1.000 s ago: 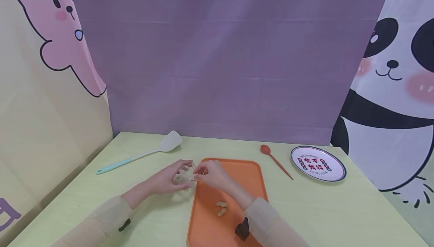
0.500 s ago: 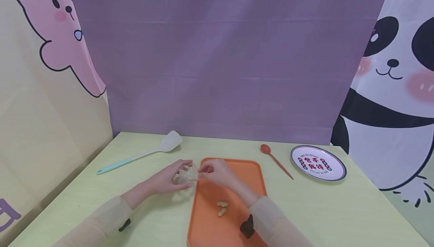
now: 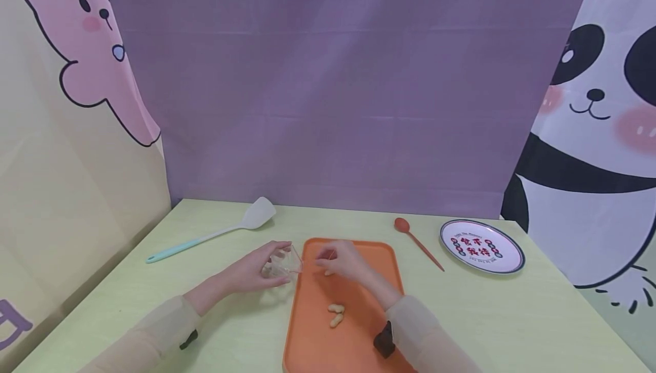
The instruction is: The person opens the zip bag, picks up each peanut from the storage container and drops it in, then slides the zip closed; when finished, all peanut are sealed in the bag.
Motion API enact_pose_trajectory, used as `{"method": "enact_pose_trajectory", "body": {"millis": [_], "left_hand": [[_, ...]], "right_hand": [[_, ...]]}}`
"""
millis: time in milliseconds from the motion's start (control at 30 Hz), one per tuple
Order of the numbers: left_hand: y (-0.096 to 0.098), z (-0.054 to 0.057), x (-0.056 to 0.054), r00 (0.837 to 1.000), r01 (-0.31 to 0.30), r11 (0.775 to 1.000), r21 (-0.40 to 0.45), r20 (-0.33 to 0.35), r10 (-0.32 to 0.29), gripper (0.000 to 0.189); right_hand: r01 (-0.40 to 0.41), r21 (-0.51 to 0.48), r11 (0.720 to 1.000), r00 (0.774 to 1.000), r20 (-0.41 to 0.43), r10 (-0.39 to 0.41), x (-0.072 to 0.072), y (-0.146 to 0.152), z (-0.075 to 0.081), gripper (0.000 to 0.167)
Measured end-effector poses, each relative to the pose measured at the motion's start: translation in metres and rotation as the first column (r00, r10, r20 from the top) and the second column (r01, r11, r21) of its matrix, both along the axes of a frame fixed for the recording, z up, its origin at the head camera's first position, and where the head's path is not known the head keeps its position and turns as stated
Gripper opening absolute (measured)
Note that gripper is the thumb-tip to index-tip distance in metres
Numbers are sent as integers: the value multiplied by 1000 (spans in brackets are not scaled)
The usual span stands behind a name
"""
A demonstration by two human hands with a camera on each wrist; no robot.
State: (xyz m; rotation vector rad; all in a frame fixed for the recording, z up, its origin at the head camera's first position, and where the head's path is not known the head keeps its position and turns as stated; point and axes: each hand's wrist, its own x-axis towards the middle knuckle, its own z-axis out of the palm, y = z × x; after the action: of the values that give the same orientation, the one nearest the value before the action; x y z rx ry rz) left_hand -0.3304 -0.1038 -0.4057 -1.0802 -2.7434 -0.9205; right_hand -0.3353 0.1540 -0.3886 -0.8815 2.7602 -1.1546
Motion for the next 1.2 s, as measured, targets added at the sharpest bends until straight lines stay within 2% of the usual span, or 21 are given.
{"method": "enact_pose_trajectory", "body": {"millis": [233, 433, 600, 800, 933, 1200], "left_hand": [[0, -1, -1, 1000, 0, 1000, -10, -6, 0, 75], [1, 0, -1, 1000, 10, 1000, -7, -5, -10, 74], [1, 0, 0, 1000, 10, 1000, -10, -1, -10, 74], [2, 1, 2, 1000, 7, 1000, -9, 11, -7, 73], [1, 1, 2, 1000, 7, 1000, -9, 10, -7, 73], [1, 0, 1, 1000, 5, 1000, -17, 3, -5, 73]], "right_hand": [[-8, 16, 1000, 1000, 10, 8, 0, 11, 1, 17], [7, 131, 991, 1000, 13, -9, 0, 15, 1, 14], [-19, 191, 981, 1000, 15, 16, 0, 16, -1, 12], [21, 221, 975, 1000, -8, -20, 2, 17, -2, 8], [46, 237, 970, 999, 8, -49, 3, 16, -1, 8], [28, 259, 965, 999, 22, -35, 4, 14, 0, 9]]}}
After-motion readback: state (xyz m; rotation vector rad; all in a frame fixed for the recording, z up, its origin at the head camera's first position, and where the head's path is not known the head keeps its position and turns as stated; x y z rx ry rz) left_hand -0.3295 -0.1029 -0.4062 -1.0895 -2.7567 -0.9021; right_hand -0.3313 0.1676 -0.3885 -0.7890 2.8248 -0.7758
